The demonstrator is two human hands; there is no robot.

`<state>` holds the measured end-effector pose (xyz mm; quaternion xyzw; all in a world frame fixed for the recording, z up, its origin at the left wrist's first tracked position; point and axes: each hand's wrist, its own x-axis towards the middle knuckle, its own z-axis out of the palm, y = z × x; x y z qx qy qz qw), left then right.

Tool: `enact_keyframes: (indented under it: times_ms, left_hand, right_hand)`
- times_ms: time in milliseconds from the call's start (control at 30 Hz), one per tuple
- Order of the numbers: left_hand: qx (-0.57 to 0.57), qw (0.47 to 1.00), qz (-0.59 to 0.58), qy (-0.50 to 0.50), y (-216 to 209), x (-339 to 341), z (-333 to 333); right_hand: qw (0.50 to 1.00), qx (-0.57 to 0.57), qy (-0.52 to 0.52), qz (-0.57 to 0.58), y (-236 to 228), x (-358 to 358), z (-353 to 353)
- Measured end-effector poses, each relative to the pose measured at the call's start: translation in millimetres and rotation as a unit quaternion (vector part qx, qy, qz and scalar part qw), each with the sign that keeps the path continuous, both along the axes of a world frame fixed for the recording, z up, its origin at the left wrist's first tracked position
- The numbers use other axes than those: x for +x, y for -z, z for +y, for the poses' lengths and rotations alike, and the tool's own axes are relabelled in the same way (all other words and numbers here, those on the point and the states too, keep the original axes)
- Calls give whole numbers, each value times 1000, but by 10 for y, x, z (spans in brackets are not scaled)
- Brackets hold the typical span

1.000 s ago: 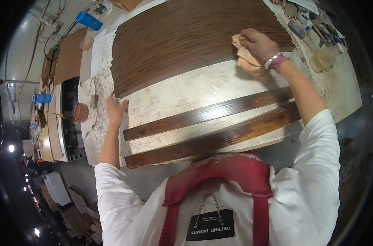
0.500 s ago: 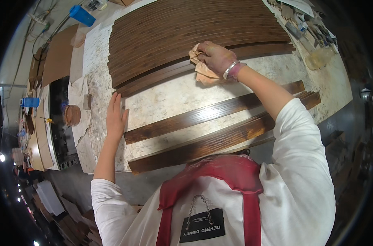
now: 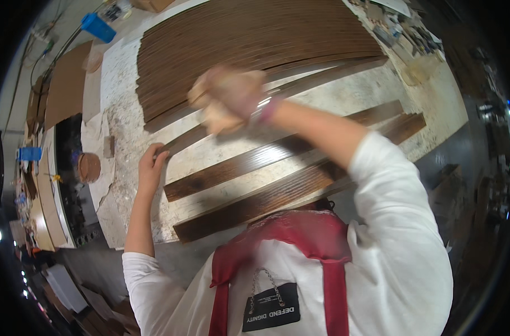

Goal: The person applies a liquid from a bottle onto a cloth and wipes it onto wood strips, staining them one by one.

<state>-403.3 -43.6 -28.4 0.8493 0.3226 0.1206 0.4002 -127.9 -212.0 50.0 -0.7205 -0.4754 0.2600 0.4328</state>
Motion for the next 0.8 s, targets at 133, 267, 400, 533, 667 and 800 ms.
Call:
enact_keyframes:
  times_ms: [133,267,400,533,667,800]
  left_hand:
    - [-50,996,-60,35,119,106,-124]
    - [-164,986,3,22,64,82,6]
    - [-181,983,8,2,40,39,10]
    - [-215,976,12,21,86,140,150]
    - [-236,970,34,39,-60,194,202]
    - [-228,971,70,-2,-61,167,245]
  right_hand:
    - [932,-62,-224,-277,125,-971,528]
    - [908,-38,-211,-361,214,-643,265]
    - [946,-21,-152,-285,497,676,-563]
    - [899,-230,15,-371,449,2214,-1742]
    - [944,56,-99,-309,513,1654,-1246]
    - [950,-118,-168,-234,411,447,-703]
